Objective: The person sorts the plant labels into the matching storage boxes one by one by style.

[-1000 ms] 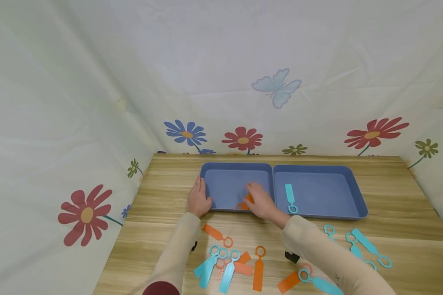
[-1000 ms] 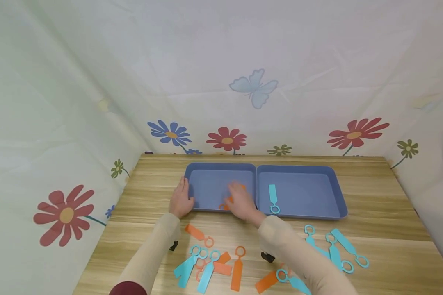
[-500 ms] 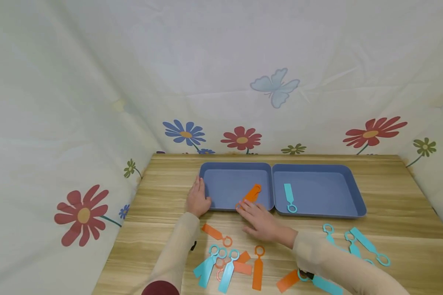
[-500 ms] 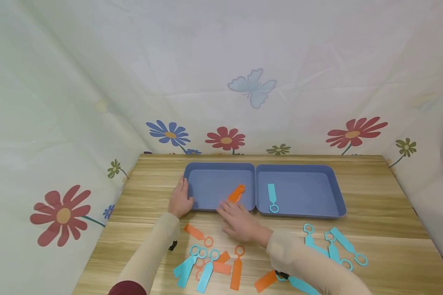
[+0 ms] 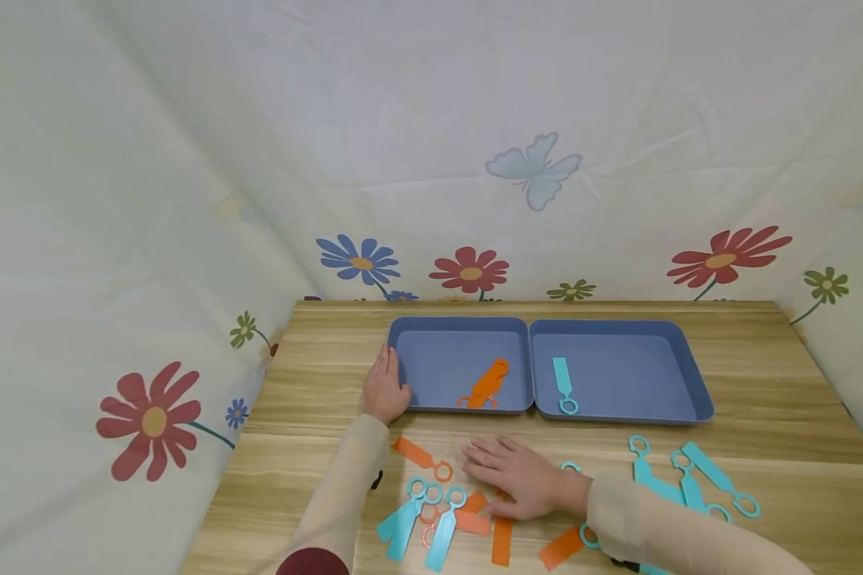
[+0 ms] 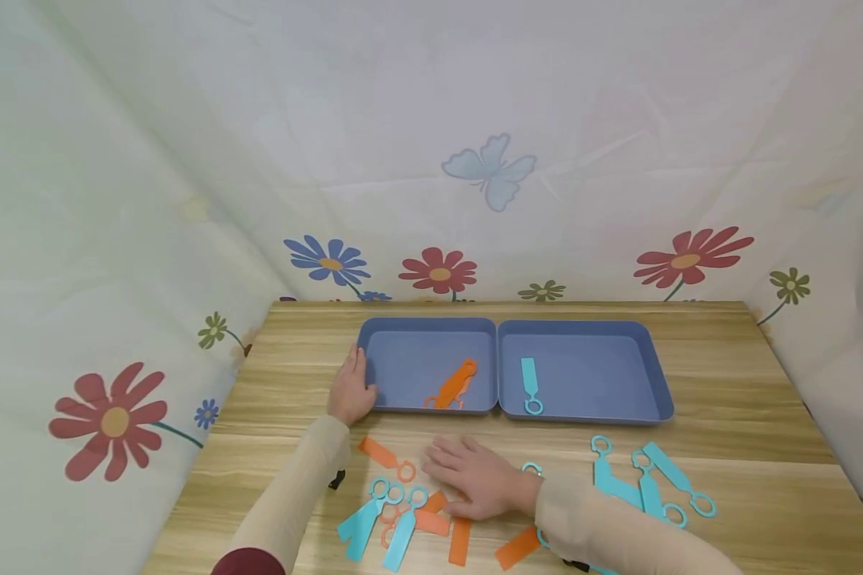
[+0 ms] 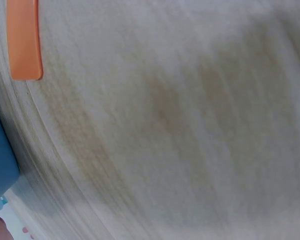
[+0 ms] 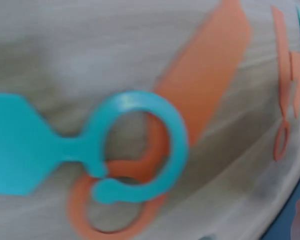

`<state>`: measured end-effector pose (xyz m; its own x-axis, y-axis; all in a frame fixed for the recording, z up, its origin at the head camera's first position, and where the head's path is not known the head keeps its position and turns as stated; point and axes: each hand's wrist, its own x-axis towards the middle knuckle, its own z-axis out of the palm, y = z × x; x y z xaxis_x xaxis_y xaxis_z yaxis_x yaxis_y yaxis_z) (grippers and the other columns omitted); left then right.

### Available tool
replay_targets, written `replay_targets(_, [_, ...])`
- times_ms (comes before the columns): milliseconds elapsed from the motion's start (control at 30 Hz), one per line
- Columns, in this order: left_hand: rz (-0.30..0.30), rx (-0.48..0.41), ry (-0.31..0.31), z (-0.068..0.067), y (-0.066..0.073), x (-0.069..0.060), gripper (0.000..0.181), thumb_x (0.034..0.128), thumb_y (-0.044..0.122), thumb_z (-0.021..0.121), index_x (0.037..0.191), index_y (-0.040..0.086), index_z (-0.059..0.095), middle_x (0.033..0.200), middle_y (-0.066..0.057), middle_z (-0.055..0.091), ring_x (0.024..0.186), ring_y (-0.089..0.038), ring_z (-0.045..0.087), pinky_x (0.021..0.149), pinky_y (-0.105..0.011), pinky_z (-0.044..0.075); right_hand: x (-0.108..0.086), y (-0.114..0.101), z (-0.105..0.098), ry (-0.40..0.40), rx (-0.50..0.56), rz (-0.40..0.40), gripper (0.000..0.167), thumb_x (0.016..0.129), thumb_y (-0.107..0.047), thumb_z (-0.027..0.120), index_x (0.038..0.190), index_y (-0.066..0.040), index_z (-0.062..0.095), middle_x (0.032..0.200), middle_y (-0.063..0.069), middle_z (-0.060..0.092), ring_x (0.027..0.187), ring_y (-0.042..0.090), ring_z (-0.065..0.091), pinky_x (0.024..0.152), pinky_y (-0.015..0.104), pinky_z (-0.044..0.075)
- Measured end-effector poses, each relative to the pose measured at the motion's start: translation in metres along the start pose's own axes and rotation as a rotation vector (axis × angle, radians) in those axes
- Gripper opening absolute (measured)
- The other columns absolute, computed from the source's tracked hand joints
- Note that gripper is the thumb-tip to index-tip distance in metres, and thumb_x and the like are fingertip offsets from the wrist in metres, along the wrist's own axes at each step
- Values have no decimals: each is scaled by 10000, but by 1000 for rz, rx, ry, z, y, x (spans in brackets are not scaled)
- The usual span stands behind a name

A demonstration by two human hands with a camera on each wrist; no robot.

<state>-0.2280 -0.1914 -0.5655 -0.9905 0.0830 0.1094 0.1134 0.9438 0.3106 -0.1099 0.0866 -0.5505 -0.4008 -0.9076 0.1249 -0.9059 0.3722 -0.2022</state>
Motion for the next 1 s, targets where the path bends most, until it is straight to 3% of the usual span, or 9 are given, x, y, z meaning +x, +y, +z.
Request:
replay_targets(267, [-4, -21, -7, -1, 1, -1, 722, 755, 164, 491, 1382, -48, 204, 1468, -176, 148, 1334, -299, 213, 1086, -378, 224, -20, 0, 13, -58, -81, -121, 613, 876, -488, 387, 1390, -165, 304, 1443, 76, 283, 1328, 261, 254, 970, 526, 332])
replay_targets(467, [-20, -18, -24, 0, 1, 0, 720, 767, 170, 485, 1390, -35, 190, 1474, -161, 133, 1342, -285, 196, 1093, -370, 209, -28, -1, 12, -58, -104, -172, 561, 861, -477, 435, 1355, -219, 377, 1429, 84, 310, 1310, 269, 292, 938, 528, 361])
replay_targets(1000, [-27, -23, -34, -3, 3, -1, 716, 769, 166, 488, 1388, -39, 191, 1470, -172, 142, 1339, -296, 199, 1090, -378, 214, -28, -4, 15, 76, -104, -197, 284, 829, -358, 557, 1087, -265, 631, 1292, 53, 497, 1220, 240, 424, 896, 429, 408])
